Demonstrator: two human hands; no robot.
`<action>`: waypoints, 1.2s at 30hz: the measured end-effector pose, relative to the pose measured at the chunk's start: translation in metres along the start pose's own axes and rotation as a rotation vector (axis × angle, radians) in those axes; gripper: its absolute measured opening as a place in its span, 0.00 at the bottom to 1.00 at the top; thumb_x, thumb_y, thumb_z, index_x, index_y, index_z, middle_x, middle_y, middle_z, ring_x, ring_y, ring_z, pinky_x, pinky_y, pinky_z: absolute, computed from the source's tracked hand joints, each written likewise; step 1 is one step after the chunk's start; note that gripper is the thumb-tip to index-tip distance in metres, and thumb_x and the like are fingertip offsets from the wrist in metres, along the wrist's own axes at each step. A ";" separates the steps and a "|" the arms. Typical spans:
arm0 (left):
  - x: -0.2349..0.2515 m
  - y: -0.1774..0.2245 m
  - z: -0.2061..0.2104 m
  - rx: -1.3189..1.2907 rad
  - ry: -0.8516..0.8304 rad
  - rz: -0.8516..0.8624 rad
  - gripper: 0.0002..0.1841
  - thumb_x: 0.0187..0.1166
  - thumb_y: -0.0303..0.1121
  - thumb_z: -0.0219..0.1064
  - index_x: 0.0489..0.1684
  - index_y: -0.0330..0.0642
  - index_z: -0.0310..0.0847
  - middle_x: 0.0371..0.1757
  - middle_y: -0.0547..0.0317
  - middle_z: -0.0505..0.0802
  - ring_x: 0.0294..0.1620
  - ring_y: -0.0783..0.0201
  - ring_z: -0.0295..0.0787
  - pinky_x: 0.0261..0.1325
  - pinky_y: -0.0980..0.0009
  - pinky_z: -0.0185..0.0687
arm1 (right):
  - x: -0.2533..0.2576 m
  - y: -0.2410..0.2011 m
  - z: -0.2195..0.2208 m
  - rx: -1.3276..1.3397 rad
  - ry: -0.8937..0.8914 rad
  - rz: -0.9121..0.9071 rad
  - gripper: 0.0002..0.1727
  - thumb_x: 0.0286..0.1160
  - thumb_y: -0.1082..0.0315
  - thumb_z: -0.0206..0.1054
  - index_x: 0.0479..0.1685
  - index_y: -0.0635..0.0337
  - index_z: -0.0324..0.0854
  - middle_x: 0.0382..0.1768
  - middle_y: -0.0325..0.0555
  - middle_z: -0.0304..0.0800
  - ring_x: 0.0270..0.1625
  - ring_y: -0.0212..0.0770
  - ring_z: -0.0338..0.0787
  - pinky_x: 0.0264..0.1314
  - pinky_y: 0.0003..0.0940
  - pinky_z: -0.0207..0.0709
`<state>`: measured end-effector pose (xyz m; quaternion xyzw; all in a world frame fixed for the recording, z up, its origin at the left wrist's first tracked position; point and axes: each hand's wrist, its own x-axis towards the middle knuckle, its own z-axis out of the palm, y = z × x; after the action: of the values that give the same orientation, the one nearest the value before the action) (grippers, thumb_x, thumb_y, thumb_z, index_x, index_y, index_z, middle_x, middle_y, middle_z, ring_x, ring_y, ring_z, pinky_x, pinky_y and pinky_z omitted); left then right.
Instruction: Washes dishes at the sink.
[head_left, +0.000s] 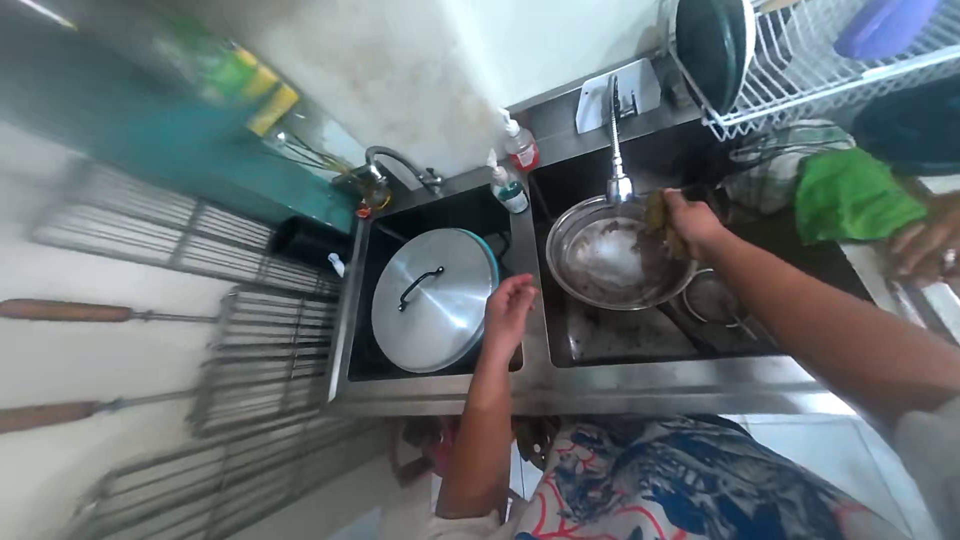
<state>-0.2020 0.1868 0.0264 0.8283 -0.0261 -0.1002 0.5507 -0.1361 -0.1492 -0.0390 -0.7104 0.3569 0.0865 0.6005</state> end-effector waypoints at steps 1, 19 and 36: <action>-0.002 0.001 -0.001 0.000 0.002 -0.014 0.16 0.87 0.29 0.58 0.65 0.30 0.80 0.45 0.57 0.92 0.37 0.72 0.87 0.44 0.75 0.83 | -0.003 -0.001 0.001 0.001 -0.001 0.000 0.46 0.88 0.29 0.43 0.62 0.71 0.80 0.56 0.70 0.85 0.58 0.63 0.87 0.60 0.66 0.78; -0.022 -0.038 0.110 -0.148 -0.025 -0.539 0.25 0.93 0.38 0.54 0.84 0.32 0.64 0.67 0.41 0.87 0.51 0.59 0.88 0.51 0.63 0.83 | -0.014 0.040 -0.081 0.204 -0.144 -0.112 0.34 0.92 0.38 0.48 0.83 0.53 0.70 0.65 0.56 0.85 0.62 0.50 0.88 0.64 0.53 0.82; -0.011 -0.029 0.140 -0.165 0.121 -0.586 0.20 0.93 0.36 0.54 0.75 0.33 0.73 0.61 0.45 0.88 0.46 0.61 0.84 0.47 0.65 0.79 | -0.015 0.053 -0.114 0.213 -0.183 -0.098 0.32 0.93 0.41 0.50 0.82 0.54 0.71 0.63 0.58 0.85 0.56 0.49 0.88 0.60 0.50 0.83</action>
<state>-0.2419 0.0726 -0.0513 0.7575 0.2549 -0.2068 0.5642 -0.2143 -0.2491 -0.0431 -0.6486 0.2724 0.0832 0.7059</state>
